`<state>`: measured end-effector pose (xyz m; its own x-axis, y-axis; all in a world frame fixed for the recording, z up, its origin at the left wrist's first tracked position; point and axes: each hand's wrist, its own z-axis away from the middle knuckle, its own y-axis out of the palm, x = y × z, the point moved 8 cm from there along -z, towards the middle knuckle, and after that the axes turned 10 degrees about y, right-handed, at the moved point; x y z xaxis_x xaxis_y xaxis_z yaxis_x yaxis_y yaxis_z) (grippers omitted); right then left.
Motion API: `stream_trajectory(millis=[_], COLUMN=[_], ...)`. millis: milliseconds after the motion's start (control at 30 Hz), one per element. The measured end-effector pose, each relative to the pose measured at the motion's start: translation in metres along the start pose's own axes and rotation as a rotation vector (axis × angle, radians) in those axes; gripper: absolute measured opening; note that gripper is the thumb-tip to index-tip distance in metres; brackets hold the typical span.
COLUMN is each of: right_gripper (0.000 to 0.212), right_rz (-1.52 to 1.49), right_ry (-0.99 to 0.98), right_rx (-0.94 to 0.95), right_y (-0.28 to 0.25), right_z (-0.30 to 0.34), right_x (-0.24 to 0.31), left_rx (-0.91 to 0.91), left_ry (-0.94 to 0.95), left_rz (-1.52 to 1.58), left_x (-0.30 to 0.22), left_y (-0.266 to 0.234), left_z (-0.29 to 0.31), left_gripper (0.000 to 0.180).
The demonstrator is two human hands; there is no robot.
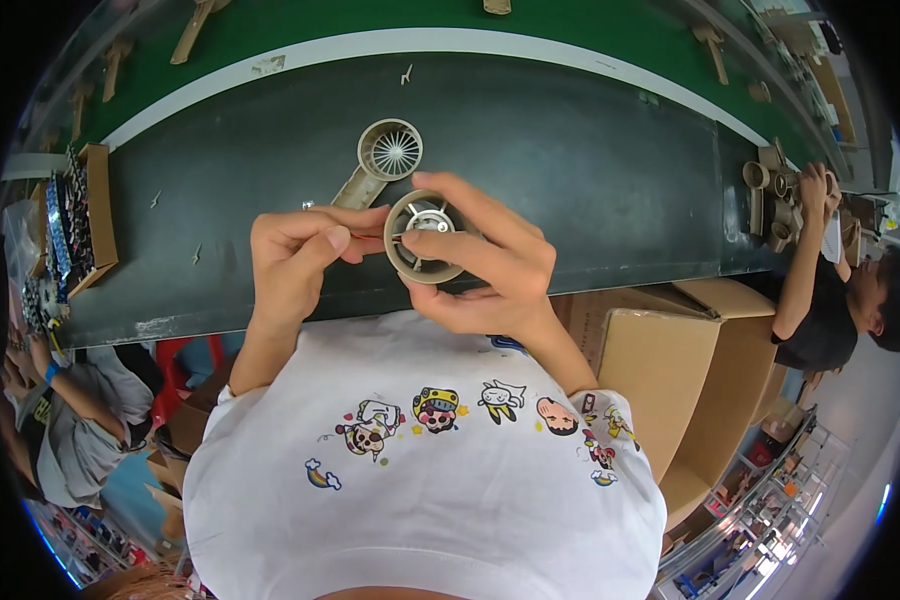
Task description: The person assembles handheld fans by wiring the motor components into the casing by hand and placing the assembled pieces onto the conveyor belt. The person then scoops fan housing parts out of a cardboard box and piles them onto the conveyor table.
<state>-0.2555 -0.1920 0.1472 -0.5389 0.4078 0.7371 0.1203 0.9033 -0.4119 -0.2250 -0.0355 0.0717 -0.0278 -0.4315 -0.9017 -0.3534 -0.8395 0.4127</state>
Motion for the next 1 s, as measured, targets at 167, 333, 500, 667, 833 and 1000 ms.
stream_trajectory(millis=[167, 333, 500, 667, 833, 1000], right_gripper=[0.033, 0.031, 0.035, 0.037, 0.04, 0.036], right_rz=[-0.002, 0.213, 0.298, 0.304, 0.459, 0.589], right_ry=[-0.074, -0.131, -0.066, -0.114, -0.137, -0.191], right_rx=[-0.027, -0.066, -0.048, 0.018, 0.138, 0.124], right_y=[-0.001, 0.002, 0.005, 0.009, 0.022, 0.014], right_z=[0.002, 0.004, -0.002, 0.001, 0.003, -0.022], right_x=[0.002, 0.017, 0.017, 0.022, 0.022, 0.017], left_rx=[-0.013, -0.016, -0.082, -0.107, -0.102, -0.096], left_ry=[0.014, -0.033, -0.091, -0.048, 0.549, 0.557], left_rz=[0.017, 0.018, 0.109, -0.003, -1.143, -1.415], left_x=[-0.002, -0.005, 0.004, 0.009, -0.009, -0.006], left_y=[0.002, 0.004, 0.003, 0.001, 0.012, -0.004], left_z=[0.001, 0.002, 0.003, 0.005, 0.007, 0.005], left_gripper=[0.017, 0.018, 0.02, 0.015, 0.005, 0.044])
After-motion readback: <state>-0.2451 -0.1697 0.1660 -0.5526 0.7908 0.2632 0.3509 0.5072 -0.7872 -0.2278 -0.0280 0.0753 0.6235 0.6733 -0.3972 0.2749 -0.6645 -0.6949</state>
